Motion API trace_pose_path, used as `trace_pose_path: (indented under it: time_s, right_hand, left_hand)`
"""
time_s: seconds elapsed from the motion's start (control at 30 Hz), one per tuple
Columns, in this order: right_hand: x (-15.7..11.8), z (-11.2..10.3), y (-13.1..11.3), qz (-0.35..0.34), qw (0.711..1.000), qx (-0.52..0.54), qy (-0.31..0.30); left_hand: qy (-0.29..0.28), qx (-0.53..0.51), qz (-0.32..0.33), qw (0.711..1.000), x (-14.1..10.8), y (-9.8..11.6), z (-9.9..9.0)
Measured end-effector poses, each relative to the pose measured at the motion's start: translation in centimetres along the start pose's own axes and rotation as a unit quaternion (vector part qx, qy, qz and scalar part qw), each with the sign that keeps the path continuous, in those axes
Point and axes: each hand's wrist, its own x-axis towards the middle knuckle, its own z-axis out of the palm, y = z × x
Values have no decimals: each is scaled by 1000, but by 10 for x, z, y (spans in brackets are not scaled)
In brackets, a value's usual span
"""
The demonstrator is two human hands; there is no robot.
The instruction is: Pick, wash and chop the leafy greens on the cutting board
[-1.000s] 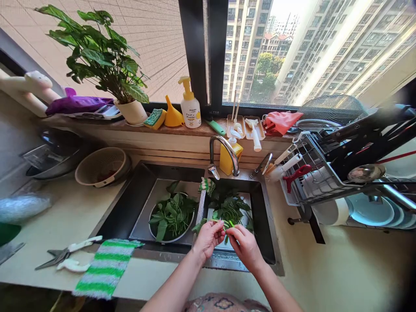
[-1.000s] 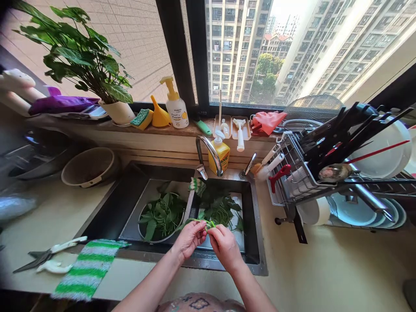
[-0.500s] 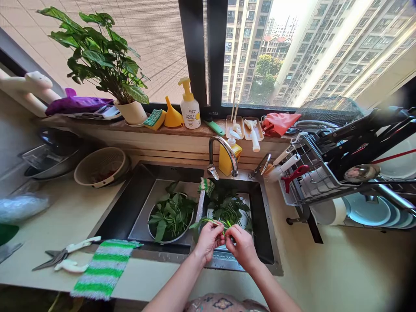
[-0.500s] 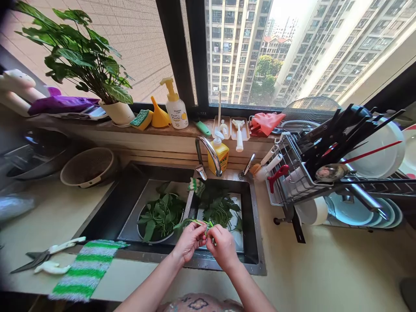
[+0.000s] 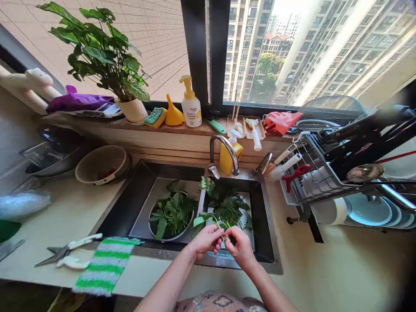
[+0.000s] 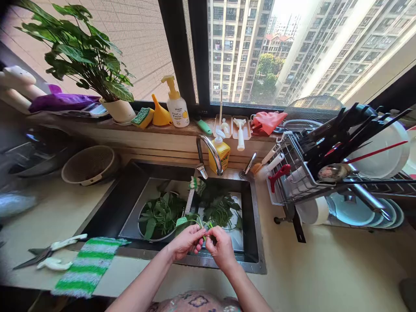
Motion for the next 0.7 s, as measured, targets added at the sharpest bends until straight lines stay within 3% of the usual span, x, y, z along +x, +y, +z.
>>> trace_pose_path:
  time_s: [0.2, 0.33, 0.4, 0.5, 0.6, 0.67, 0.7]
  right_hand:
    - [0, -2, -4, 1, 1000, 4, 17]
    - [9, 0, -6, 79, 987, 132, 54]
    - [20, -3, -6, 163, 948, 261, 84]
    - [46, -22, -2, 270, 832, 469, 123]
    - [73, -55, 2, 281, 733, 587, 197]
    - [82, -74, 3, 246, 723, 599, 241]
    - [82, -80, 2, 229, 739, 583, 248]
  left_hand:
    - [-64, 49, 10, 997, -1, -1, -6]
    - [-131, 74, -4, 989, -5, -2, -8]
    - [-156, 84, -17, 984, -7, -3, -9]
    - [-184, 85, -35, 979, -10, -7, -11]
    - [-184, 80, -35, 979, -11, -10, -12]
    - [-150, 56, -17, 987, -9, -10, -11]
    - [-120, 36, -5, 992, -8, -8, -10]
